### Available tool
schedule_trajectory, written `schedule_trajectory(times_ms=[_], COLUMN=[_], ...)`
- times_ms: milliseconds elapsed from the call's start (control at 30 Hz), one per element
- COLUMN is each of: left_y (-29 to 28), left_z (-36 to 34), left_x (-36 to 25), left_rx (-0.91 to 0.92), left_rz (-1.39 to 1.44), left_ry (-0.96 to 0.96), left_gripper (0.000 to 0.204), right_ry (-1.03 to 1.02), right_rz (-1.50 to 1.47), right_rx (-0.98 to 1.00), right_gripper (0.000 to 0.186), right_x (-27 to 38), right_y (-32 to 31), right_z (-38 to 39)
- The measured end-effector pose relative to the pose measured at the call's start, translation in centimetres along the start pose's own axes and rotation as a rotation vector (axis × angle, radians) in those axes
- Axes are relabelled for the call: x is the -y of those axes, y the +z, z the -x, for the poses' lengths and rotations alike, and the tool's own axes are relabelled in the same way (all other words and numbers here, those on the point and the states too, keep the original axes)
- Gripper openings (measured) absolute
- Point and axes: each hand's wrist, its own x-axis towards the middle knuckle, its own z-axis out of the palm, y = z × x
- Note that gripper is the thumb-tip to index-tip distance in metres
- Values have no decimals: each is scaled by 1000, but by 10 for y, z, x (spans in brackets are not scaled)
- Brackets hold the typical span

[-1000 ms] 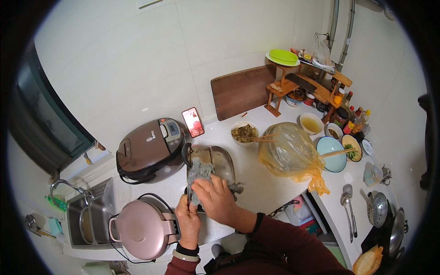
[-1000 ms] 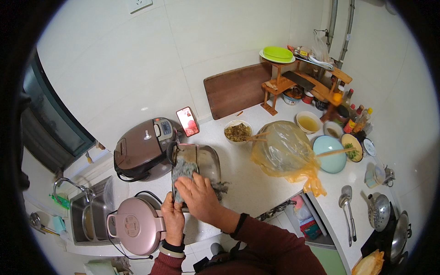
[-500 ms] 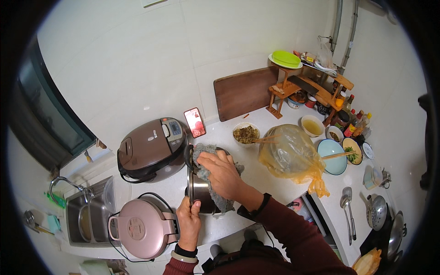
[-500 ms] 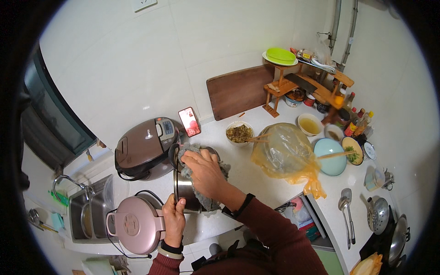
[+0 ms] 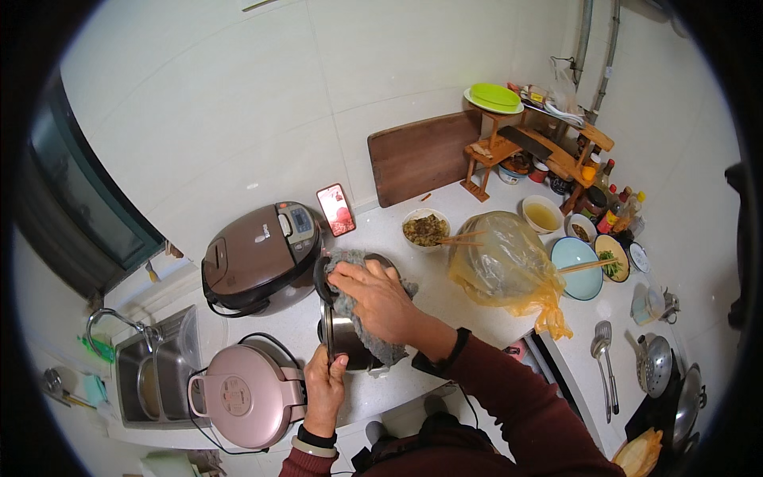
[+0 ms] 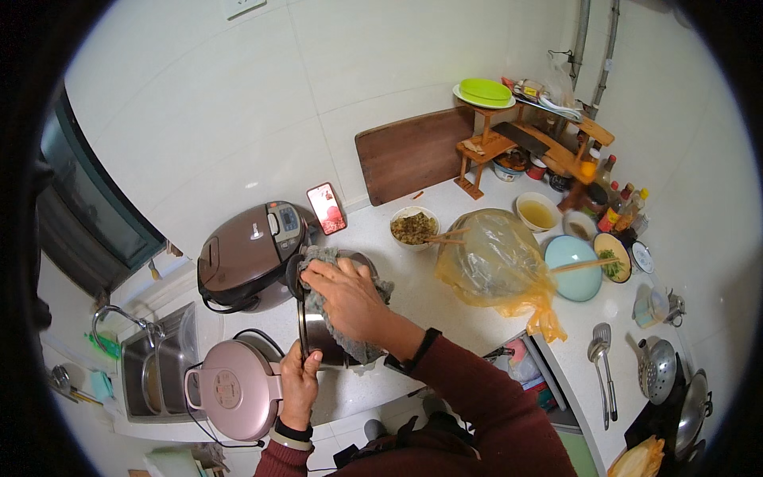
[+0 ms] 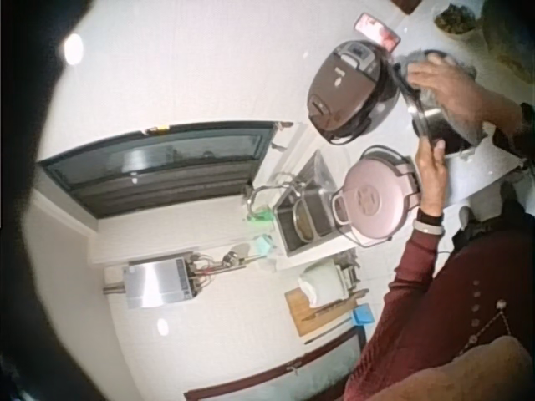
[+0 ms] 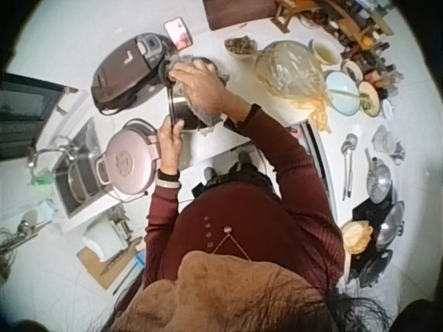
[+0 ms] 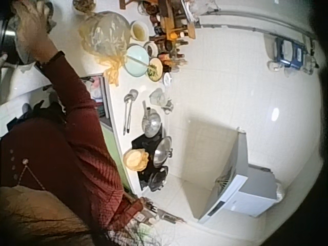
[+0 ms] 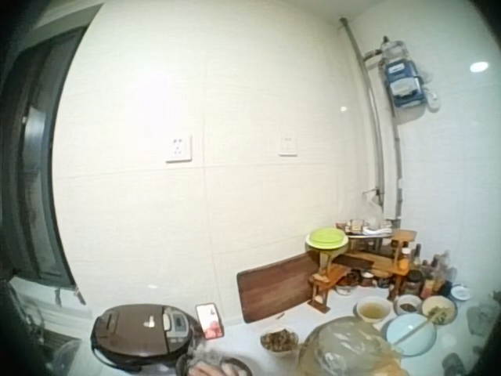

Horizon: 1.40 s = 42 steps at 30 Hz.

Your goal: The person wipes the exterior of a stainless steel pot with a cloth. They rotate the pot to clean different sides and continue wiping until the end of the clip.

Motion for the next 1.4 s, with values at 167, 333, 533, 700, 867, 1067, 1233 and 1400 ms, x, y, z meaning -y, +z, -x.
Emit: schedule_trajectory(times_ms=[167,333,533,700,867,1067,1233,1400], left_y=[1,-11,-23,-35,-43,-21,-28,-33], left_z=[5,14,37,42,28,8,27,46], left_x=[2,19,21,0,-40,-47,-31,-24], left_rx=[-18,-8,20,79,-37,-368,-374,-383], left_rz=[26,51,81,186,353,128,138,108], left_ry=[-7,-19,-106,-255,-298,-261,-222,-217], left_gripper=[28,25,20,22,28,25,25,28], right_ry=[1,-189,11,-16,-63,-155,-208,-129], right_rz=[86,126,-33,101,166,181,81,32], right_rx=[32,25,-143,-159,-211,-210,76,143], right_gripper=[61,53,49,54,57,56,52,54], right_x=[-2,4,-16,9,37,55,60,27], right_y=[4,5,-2,9,20,21,22,24], right_z=[-2,40,31,50,64,68,54,16])
